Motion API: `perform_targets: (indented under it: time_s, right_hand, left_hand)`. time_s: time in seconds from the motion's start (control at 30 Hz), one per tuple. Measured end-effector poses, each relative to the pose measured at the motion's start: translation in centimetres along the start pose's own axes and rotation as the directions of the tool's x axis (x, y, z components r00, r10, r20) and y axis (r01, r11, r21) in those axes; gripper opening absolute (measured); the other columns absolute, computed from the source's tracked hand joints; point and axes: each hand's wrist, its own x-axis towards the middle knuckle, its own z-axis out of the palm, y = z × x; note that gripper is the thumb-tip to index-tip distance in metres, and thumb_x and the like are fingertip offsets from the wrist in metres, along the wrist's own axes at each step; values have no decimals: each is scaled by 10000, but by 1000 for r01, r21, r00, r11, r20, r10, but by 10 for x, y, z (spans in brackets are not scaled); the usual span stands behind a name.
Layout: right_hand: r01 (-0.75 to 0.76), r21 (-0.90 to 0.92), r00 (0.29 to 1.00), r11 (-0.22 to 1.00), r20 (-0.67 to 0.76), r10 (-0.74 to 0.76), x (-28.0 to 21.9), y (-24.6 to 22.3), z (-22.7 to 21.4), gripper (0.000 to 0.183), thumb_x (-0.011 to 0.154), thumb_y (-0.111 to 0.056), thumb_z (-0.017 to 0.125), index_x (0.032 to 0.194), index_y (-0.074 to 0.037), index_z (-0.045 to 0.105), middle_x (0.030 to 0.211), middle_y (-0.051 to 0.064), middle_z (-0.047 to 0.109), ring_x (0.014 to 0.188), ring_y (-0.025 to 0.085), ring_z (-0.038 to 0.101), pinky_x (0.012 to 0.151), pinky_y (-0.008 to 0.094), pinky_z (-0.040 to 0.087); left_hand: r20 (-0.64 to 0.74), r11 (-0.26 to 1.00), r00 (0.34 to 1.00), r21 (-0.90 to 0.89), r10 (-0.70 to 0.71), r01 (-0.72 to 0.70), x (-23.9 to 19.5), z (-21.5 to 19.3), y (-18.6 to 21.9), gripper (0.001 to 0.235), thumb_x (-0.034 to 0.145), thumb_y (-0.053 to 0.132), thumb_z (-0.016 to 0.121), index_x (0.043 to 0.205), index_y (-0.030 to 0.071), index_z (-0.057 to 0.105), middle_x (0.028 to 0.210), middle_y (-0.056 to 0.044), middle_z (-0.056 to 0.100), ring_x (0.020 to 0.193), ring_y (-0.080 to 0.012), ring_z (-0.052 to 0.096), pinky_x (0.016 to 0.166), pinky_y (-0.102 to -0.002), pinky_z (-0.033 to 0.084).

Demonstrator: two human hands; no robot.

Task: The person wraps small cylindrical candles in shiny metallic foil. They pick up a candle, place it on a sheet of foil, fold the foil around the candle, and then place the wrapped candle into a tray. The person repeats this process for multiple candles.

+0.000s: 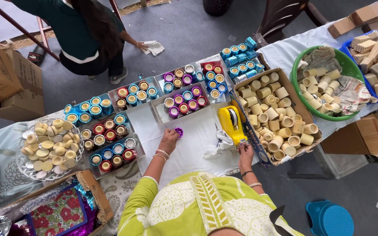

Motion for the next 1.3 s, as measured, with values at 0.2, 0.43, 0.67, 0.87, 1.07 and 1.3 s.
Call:
perform_targets:
  time_s: [0.2, 0.43, 0.67, 0.87, 1.07, 1.3]
  right_hand:
    - [143, -185, 990, 972, 36, -139, -27, 26, -8, 129, 1035, -130, 680, 1034, -35, 593, 879, 2, 596, 741, 76, 529, 678, 219, 453]
    - [177, -453, 984, 874, 113, -141, -83, -1, 19, 82, 955, -92, 712, 1014, -41, 686, 846, 11, 636, 734, 85, 542, 673, 238, 461]
    - [277, -449, 895, 850, 441, -59, -64, -32, 116, 119, 948, -97, 721, 1039, -33, 679, 903, 4, 667, 768, 77, 598, 689, 232, 513]
    - [235, -442, 764, 865, 634, 117, -54, -7, 211, 125, 971, -114, 686, 1061, -38, 647, 910, -6, 681, 787, 63, 628, 681, 236, 548]
    - [173, -496, 713, 851, 659, 240, -49, 22, 249, 99, 960, -89, 688, 1043, -36, 674, 892, -3, 695, 764, 69, 626, 640, 243, 533]
    - [248, -589, 769, 770, 602, 213, -49, 28, 259, 106, 932, -95, 719, 994, -15, 690, 855, 32, 697, 701, 86, 607, 603, 257, 509]
  left_hand:
    - [-8, 1000, 1000, -12, -4, 4, -1, -1, 1, 190, 783, -11, 737, 953, 72, 716, 1043, -59, 677, 1032, -323, 562, 887, -386, 530]
    - [0, 1000, 1000, -16, -23, 23, -3, 4, -3, 185, 786, -2, 741, 951, 79, 719, 1053, -52, 671, 1024, -321, 559, 877, -389, 532]
    - [33, 999, 999, -38, -35, 37, 1, 1, -7, 131, 827, 42, 745, 951, 78, 719, 1049, -62, 657, 1031, -323, 549, 902, -387, 522]
    - [54, 998, 998, -60, -16, 19, 3, -1, -7, 164, 813, 74, 757, 968, 84, 707, 1058, -57, 665, 1038, -330, 550, 909, -396, 518]
    - [77, 998, 997, -61, 5, 0, 7, -2, -11, 282, 814, 87, 764, 1081, 113, 677, 1071, -66, 671, 1015, -344, 558, 884, -414, 519]
    - [170, 967, 973, -173, -156, 185, 12, -7, -7, 431, 823, 112, 781, 1196, 103, 566, 1104, -111, 672, 1049, -355, 564, 897, -448, 518]
